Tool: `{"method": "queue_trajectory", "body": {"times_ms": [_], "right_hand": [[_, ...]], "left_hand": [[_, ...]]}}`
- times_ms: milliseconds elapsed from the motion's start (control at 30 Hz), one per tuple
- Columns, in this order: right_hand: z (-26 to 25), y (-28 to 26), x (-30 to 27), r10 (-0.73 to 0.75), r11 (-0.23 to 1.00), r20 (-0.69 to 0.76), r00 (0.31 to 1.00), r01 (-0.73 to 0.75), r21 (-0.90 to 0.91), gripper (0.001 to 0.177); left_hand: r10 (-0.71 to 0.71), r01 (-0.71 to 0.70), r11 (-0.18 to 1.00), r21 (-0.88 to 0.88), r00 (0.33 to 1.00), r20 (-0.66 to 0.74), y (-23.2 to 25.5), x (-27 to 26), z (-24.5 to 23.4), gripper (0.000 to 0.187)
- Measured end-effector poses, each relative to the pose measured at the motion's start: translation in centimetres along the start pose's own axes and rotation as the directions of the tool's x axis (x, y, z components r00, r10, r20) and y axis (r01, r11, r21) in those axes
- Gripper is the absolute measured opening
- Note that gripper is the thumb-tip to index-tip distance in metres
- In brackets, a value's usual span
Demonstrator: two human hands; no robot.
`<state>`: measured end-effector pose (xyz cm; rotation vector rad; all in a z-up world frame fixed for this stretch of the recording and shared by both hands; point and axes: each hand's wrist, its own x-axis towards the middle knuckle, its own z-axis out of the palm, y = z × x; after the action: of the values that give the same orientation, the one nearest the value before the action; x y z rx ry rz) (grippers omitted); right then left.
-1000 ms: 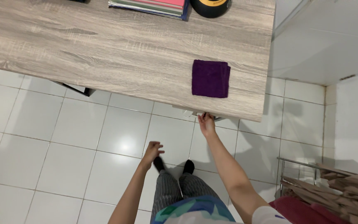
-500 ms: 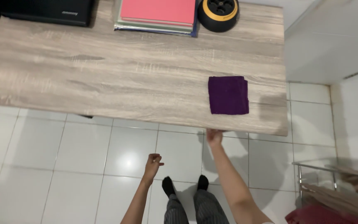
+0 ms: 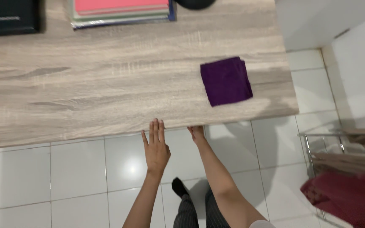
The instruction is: Cleaning and organizing a desk by wiping it with a cloth and arranging folders.
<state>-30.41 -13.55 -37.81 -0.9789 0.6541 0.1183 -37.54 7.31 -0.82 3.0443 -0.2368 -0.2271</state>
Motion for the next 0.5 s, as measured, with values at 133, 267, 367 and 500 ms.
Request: {"method": "queue_trajectory", "body": {"times_ms": [133,267,367,500], "right_hand": [[-6.1,3.1,-3.5,0.057,0.997,-0.096,0.994,-0.051,0.064,0.011],[-12.2,2.1,-11.4,0.077,0.994,-0.222,0.972,-0.091,-0.056,0.021],[-17.4,-0.6,-16.6,-0.022,0.968,-0.289,0.957,-0.051,-0.244,0.026],[-31.5,-1.4,-16.2,-0.139,0.944,-0.321,0.937,0.027,-0.329,0.035]], "left_hand": [[-0.021,0.026,0.997,0.072,0.997,-0.073,0.3,0.6,0.7,0.095],[-0.03,0.034,0.998,0.051,0.996,-0.083,0.4,0.5,2.0,0.094],[-0.043,0.053,0.995,0.085,0.993,-0.11,0.7,0.7,2.5,0.094],[-0.097,0.109,0.991,0.081,0.986,-0.138,1.1,0.9,3.4,0.096]]}}
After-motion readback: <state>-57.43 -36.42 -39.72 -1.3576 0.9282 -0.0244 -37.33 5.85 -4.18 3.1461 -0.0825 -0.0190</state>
